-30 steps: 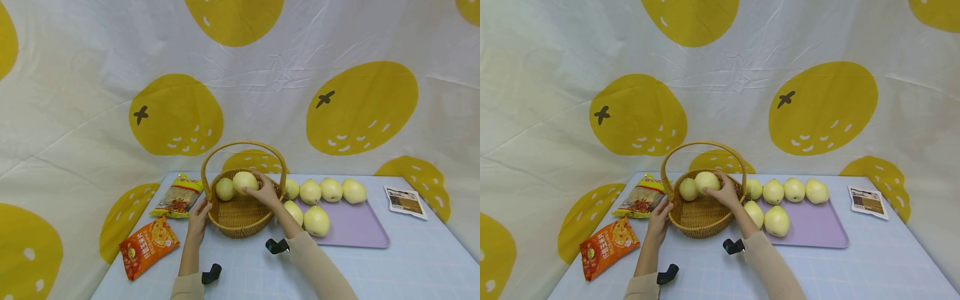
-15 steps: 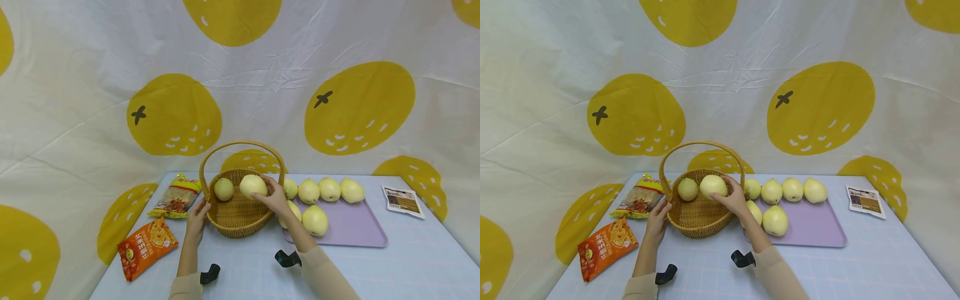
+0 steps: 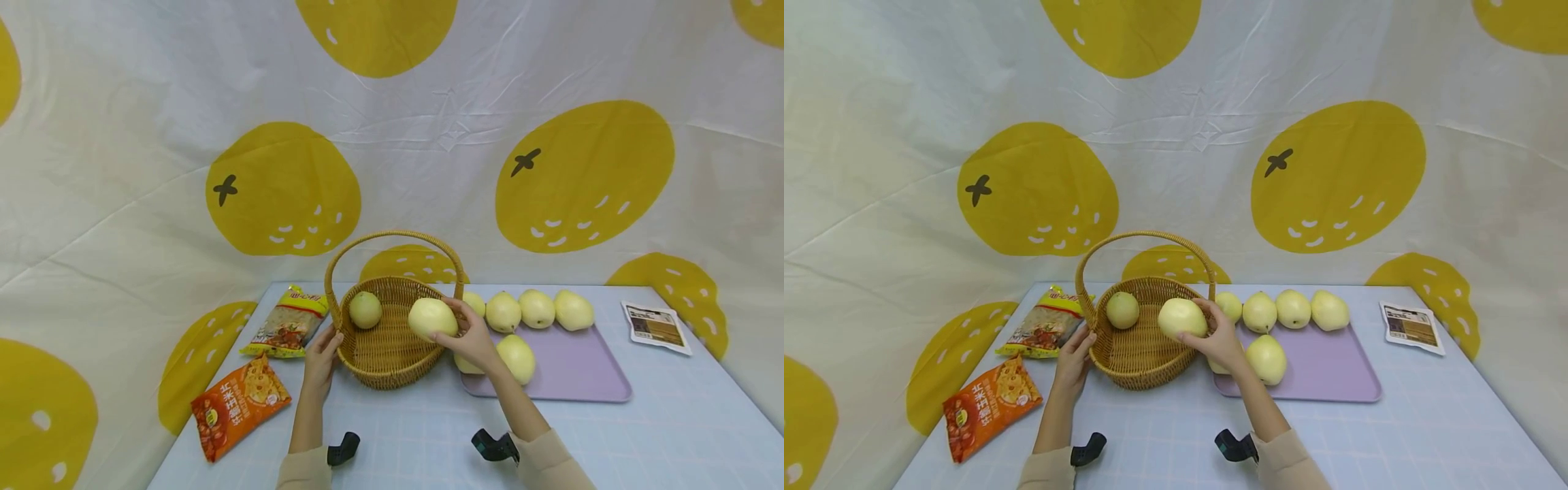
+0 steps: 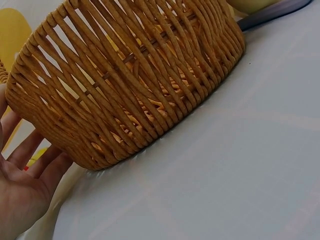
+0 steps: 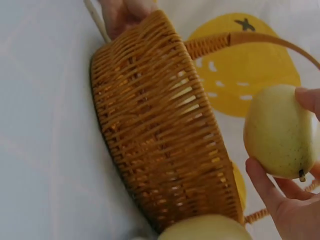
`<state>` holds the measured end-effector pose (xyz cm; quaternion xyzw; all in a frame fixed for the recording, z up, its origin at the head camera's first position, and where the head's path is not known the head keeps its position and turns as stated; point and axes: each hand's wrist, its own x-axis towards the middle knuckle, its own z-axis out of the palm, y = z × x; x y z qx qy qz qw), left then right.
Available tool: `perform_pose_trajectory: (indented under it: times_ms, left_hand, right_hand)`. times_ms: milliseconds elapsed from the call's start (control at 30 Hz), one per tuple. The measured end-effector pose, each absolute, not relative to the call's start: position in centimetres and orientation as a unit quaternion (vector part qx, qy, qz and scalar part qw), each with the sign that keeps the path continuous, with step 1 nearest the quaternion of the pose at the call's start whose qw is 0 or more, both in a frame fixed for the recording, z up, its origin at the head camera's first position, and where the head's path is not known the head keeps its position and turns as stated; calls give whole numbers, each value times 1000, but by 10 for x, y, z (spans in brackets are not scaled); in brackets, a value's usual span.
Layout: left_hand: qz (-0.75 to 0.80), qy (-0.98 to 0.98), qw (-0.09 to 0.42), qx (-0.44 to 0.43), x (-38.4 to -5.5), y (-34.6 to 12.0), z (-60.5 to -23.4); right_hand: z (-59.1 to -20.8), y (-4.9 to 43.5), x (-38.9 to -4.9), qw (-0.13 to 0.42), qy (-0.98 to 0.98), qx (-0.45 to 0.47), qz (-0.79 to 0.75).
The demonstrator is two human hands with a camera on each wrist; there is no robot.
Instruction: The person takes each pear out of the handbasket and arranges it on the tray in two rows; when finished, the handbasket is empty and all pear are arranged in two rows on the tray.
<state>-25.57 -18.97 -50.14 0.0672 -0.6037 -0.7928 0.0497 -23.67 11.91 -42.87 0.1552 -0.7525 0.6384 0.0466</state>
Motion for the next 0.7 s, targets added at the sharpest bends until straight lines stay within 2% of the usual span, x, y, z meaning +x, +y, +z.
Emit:
perform_pose_trajectory:
  times_ms: [367,700]
  left_hand:
    - [-794,-602,50,62,-256,-190,-503]
    - [-795,-601,49,60,-257,-190,-504]
  right_hand:
    - [-430,171,-212,94,-773,119,615]
    - [-430,233,-197,154,-810,6,566]
